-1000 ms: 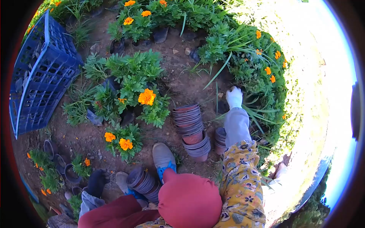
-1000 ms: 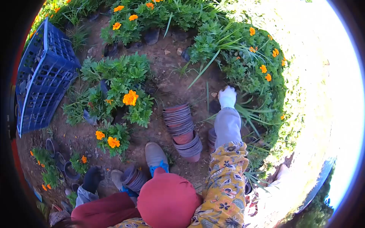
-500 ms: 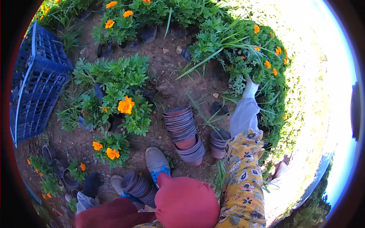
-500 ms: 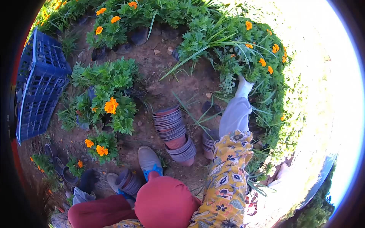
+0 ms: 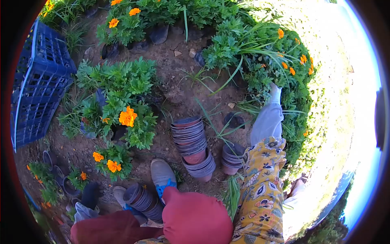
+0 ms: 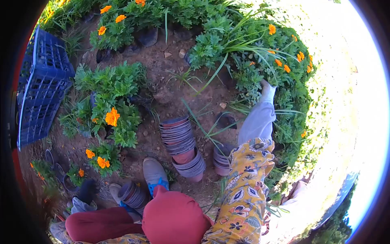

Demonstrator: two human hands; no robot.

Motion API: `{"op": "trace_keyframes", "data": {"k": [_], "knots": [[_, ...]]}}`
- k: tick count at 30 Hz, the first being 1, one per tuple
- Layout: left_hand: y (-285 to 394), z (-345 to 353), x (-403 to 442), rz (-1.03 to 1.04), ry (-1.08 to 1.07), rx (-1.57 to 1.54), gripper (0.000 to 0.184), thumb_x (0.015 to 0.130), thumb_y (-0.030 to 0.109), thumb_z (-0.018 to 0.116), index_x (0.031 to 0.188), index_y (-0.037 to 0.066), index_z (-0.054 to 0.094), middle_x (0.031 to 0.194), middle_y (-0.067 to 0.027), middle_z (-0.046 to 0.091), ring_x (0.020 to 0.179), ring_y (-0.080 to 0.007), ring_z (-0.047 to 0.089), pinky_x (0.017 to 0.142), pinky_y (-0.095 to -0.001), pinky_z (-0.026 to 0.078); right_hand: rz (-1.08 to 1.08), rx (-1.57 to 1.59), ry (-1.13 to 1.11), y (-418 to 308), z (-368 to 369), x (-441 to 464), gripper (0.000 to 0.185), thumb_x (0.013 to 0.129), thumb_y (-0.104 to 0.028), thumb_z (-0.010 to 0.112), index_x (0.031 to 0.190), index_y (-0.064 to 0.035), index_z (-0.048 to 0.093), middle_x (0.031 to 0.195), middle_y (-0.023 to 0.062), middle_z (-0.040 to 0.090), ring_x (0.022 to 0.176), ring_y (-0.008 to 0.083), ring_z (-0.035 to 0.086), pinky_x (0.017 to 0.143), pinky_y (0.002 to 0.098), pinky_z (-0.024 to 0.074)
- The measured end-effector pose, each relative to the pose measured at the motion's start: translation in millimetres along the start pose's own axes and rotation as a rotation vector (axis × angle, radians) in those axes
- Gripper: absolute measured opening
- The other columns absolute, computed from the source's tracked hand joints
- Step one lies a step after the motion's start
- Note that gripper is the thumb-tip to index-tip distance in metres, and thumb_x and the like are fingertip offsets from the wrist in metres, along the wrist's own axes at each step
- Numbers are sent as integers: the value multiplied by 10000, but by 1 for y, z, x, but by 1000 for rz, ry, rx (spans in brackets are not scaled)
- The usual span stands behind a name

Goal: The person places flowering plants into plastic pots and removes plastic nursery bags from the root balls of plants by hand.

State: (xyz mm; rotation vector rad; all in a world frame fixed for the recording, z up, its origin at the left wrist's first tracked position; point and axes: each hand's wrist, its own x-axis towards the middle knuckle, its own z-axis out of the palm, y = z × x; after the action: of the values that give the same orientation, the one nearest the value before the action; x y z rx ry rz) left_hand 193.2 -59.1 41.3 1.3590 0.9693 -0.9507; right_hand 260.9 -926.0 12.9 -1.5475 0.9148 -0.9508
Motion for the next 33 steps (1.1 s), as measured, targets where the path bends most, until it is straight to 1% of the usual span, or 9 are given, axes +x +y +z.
{"op": "trace_keyframes", "data": {"k": [17,18,20,22,23,26,28,29,33], "knots": [[4,-18,21,-23,-113,-24,251,845,292,583,933,56,593,769,-65,599,649,-191,571,588,-317,463,-1,-28,58,10,-12,-12,488,743,46,653,1217,-26,560,1224,90,570,1092,209,545,973,306,398],[-3,-26,26,0,-157,-44,271,855,308,572,948,54,592,784,-80,615,652,-202,580,595,-330,473,-66,-162,-1,13,-21,-21,486,744,49,650,1217,-27,562,1227,89,569,1096,209,544,976,305,396],[-2,-21,18,35,-127,4,273,856,308,575,949,52,592,784,-81,616,654,-200,582,596,-329,475,-617,-1212,-70,28,-48,-43,473,791,38,577,1243,-99,579,1280,116,547,1184,251,503,1047,324,351],[3,-9,6,68,-74,43,276,857,309,577,951,50,592,785,-81,617,657,-199,584,597,-328,476,-730,-1235,-39,23,-52,-68,356,816,-85,672,1144,22,582,1229,93,576,1106,215,531,967,334,379],[7,-3,1,80,-49,65,277,858,309,578,952,49,592,785,-81,618,658,-198,586,598,-327,477,-606,-905,-25,13,-46,-80,349,821,-83,665,1145,20,584,1227,94,578,1104,215,532,970,336,378],[9,0,-3,89,-94,47,283,863,313,582,959,47,593,795,-80,622,668,-194,590,606,-324,481,-923,-1297,-226,-79,-40,-134,451,743,61,505,1166,-51,615,1213,157,581,1126,324,530,998,395,374],[7,0,-2,108,-135,26,291,866,320,584,965,46,595,806,-79,625,673,-191,593,615,-323,487,-924,-1170,-348,-140,-31,-153,546,716,111,431,1192,-81,618,1220,185,573,1128,339,545,993,396,391],[6,2,-3,127,-143,25,296,867,325,584,968,46,596,813,-79,626,675,-189,594,621,-323,490,-668,-1095,-385,-176,-19,-167,567,700,128,438,1216,-50,591,1209,177,585,1115,309,557,967,381,416],[6,13,-2,117,-221,-16,283,878,309,578,982,47,594,837,-77,628,688,-179,602,646,-325,504,-331,-218,-696,-240,46,-204,543,750,169,434,1267,26,519,1223,169,572,1090,241,571,925,381,474]]}}
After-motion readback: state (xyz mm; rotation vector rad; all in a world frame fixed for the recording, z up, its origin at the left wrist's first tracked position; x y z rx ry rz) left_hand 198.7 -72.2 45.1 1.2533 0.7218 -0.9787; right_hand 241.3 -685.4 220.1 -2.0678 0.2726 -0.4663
